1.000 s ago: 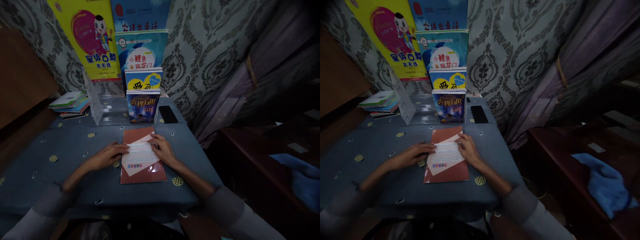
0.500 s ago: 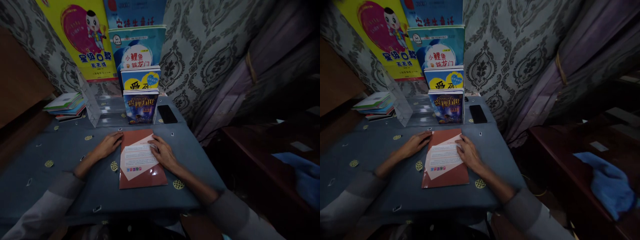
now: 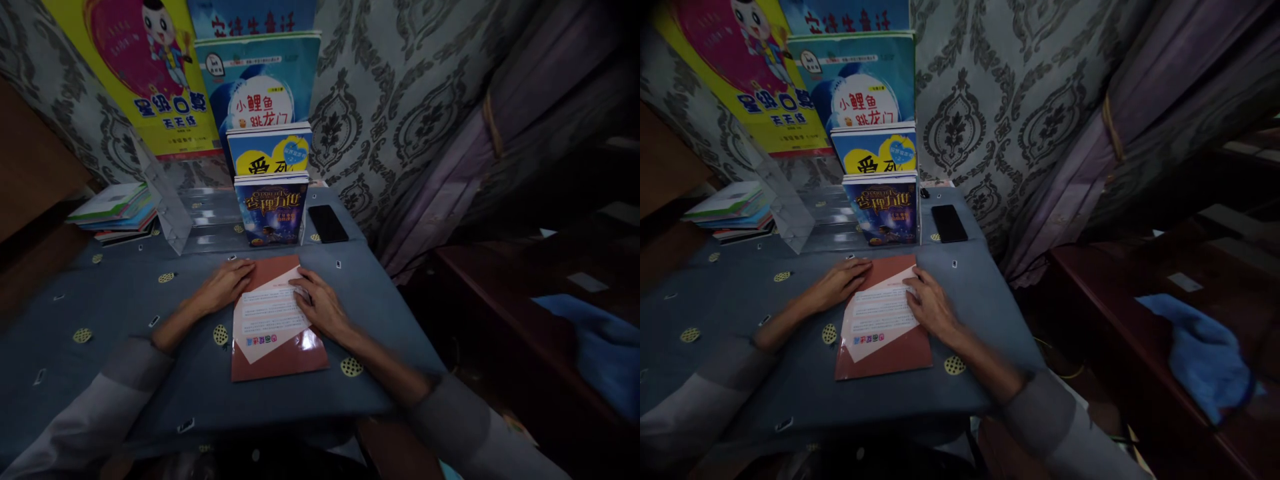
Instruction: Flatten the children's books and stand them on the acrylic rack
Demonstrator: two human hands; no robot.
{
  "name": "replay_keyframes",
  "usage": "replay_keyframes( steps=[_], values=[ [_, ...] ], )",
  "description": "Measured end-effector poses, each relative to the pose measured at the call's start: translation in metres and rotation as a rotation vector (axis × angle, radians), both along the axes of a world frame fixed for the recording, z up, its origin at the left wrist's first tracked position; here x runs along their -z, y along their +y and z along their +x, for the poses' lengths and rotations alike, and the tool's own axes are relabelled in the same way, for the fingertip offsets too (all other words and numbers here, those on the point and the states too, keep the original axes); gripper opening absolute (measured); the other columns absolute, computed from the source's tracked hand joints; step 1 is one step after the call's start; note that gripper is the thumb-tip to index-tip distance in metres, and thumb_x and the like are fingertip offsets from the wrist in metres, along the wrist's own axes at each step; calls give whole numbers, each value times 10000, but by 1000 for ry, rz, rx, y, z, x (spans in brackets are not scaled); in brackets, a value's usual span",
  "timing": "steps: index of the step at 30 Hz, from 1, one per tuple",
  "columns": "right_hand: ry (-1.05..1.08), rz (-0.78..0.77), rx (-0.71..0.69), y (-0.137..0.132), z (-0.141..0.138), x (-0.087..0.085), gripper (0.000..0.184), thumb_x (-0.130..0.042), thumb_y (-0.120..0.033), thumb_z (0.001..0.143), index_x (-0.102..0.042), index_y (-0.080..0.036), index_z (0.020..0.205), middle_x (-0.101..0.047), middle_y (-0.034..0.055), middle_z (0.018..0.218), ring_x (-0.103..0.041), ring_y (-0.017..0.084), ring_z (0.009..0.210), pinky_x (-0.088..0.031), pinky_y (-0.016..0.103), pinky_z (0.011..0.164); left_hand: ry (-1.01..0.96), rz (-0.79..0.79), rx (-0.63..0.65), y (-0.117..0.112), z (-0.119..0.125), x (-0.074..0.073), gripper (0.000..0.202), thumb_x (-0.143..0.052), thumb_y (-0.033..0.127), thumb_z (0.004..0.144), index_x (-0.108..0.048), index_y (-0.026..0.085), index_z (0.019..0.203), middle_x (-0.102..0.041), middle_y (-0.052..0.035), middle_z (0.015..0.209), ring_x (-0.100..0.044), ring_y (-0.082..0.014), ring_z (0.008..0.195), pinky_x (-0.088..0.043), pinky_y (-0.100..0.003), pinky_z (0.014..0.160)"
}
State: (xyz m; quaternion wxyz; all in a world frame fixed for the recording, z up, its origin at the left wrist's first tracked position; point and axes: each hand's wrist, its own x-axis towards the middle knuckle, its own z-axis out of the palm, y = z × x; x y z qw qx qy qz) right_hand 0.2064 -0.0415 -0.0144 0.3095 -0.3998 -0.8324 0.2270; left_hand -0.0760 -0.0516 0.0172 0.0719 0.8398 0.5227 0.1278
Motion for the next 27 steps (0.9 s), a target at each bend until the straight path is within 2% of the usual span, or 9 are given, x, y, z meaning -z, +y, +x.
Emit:
replay_keyframes(
  steps=[3, 13, 16, 22, 27],
  values=[
    [13, 15, 3, 1, 0, 3, 334, -557, -171, 892, -690, -230, 1192, -580, 108, 1398, -602, 266, 1242, -513, 437, 1041, -7, 21, 39, 6, 11, 2, 438, -390, 308, 1014, -562, 170, 1391, -576, -112, 1446, -533, -250, 1331, -402, -437, 1143],
    [-12, -5, -5, -2, -1, -1, 328, -544, -155, 890, -684, -164, 1186, -562, 170, 1401, -575, 275, 1284, -486, 433, 1071, 5, -4, 165, 36, 60, 1, 435, -382, 259, 1020, -530, 131, 1409, -548, -130, 1470, -498, -240, 1365, -372, -413, 1147],
    [2, -1, -3, -2, -1, -1, 324, -553, -148, 887, -684, -184, 1181, -563, 157, 1403, -581, 267, 1277, -492, 426, 1064, -9, 0, 213, 45, 71, 4, 426, -375, 253, 1025, -526, 150, 1410, -542, -115, 1478, -485, -227, 1379, -373, -399, 1140],
    [-5, 9, -7, -2, 0, 1, 328, -570, -160, 881, -683, -186, 1188, -557, 166, 1412, -565, 286, 1287, -491, 465, 1062, -69, 31, 195, 57, 77, 22, 414, -368, 257, 1031, -541, 172, 1398, -551, -112, 1470, -492, -221, 1372, -346, -419, 1148],
    [-13, 45, -23, 2, 1, -2, 327, -574, -143, 869, -693, -207, 1167, -606, 137, 1343, -569, 279, 1251, -483, 480, 1054, -66, 41, 199, 55, 77, 24, 418, -355, 265, 1038, -537, 182, 1406, -547, -101, 1478, -460, -216, 1401, -335, -431, 1145]
  ],
)
